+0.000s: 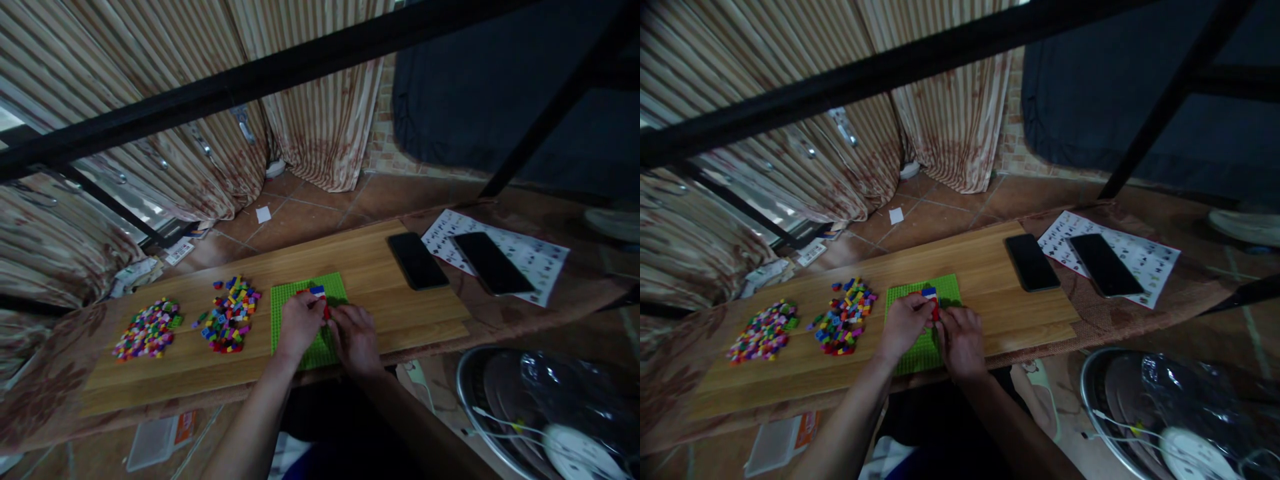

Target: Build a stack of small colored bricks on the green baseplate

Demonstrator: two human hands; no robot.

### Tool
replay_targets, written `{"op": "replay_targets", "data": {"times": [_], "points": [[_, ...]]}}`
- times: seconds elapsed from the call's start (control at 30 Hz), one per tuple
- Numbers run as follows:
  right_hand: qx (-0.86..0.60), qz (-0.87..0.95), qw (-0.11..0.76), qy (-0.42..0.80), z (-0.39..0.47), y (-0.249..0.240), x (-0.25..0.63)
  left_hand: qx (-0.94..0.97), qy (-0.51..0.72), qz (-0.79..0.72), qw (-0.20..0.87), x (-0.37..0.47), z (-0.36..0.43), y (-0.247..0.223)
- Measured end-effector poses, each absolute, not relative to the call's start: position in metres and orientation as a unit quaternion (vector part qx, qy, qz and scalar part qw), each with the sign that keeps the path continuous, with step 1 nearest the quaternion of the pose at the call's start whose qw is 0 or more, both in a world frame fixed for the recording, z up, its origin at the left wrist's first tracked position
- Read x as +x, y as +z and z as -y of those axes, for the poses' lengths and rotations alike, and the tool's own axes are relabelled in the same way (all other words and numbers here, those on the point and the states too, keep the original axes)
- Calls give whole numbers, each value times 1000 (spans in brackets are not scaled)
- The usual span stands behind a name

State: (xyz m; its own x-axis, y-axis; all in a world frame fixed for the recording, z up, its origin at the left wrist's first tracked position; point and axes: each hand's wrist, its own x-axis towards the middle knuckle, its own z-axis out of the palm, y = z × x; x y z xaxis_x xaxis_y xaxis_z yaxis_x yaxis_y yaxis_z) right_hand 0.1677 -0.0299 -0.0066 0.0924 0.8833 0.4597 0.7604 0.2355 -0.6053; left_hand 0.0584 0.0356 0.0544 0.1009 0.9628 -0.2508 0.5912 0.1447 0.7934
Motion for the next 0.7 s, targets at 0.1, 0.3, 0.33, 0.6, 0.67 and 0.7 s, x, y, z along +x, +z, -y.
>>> {"op": "replay_targets", "data": {"times": [0.1,0.3,0.33,0.6,0.67,0.7], "points": [[-615,674,405,57,29,-7,166,620,227,-631,408,59,-35,55],[-619,686,382,31,31,-10,164,606,247,-627,423,60,-34,55],[-617,688,380,33,31,-11,164,604,249,-627,425,60,-34,55],[-610,699,372,48,31,-10,167,605,240,-628,426,59,-35,53],[-604,699,380,54,30,-10,168,606,238,-629,424,60,-35,53],[-602,698,383,58,30,-10,169,608,236,-630,421,60,-35,53]]}}
